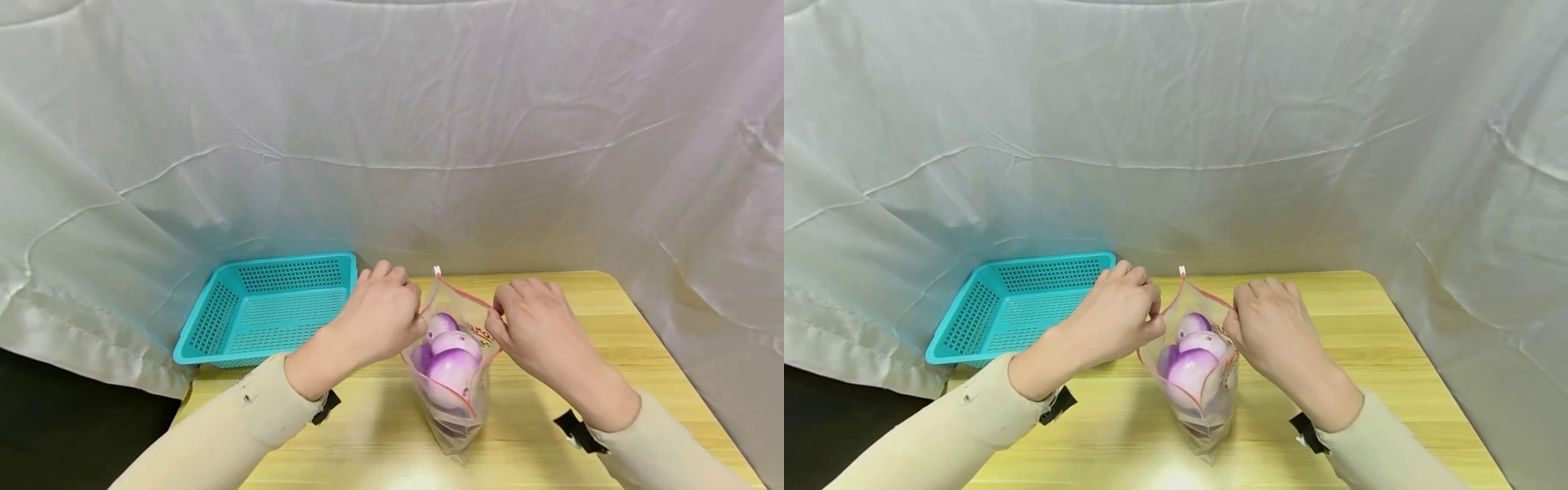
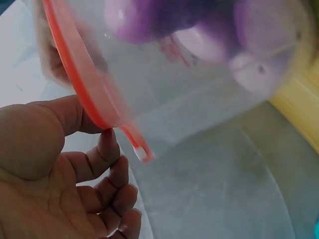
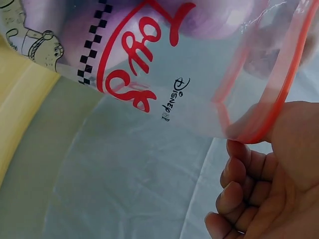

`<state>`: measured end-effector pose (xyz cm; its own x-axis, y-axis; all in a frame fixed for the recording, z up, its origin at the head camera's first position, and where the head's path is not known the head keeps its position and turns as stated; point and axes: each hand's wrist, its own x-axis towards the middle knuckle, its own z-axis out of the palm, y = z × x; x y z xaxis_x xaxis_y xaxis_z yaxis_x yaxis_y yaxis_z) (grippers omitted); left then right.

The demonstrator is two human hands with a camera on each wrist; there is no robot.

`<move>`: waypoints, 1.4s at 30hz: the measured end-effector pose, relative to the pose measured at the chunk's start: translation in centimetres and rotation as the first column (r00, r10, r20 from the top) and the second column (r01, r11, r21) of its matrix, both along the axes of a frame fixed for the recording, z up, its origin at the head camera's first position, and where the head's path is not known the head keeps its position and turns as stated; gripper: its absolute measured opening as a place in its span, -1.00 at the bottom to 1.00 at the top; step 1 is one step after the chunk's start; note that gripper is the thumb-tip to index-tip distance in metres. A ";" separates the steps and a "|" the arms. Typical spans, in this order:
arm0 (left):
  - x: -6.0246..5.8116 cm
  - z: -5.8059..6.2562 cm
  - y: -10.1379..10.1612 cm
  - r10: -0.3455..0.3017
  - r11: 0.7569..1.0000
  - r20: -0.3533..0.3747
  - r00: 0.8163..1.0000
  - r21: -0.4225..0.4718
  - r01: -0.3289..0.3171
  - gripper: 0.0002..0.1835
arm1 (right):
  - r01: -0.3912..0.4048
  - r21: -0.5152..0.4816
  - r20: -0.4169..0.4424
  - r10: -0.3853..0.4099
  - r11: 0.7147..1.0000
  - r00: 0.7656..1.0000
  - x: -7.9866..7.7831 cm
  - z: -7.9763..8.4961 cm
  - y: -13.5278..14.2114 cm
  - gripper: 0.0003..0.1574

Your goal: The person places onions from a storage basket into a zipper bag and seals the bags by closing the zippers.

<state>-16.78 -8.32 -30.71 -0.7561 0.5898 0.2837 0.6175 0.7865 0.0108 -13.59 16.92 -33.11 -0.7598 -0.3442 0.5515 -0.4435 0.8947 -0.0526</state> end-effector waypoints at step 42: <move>-8.2 -1.1 -0.3 -0.174 0.983 0.265 0.948 0.109 0.150 -0.85 | -0.208 -0.135 -0.082 0.198 0.969 0.977 6.6 -4.9 -2.0 -0.33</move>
<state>-25.03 -8.61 -31.85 -0.7079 0.6933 0.1351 0.7006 0.6647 0.2597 -6.96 14.93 -37.97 -0.6415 -0.4016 0.6536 -0.6219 0.7711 -0.1366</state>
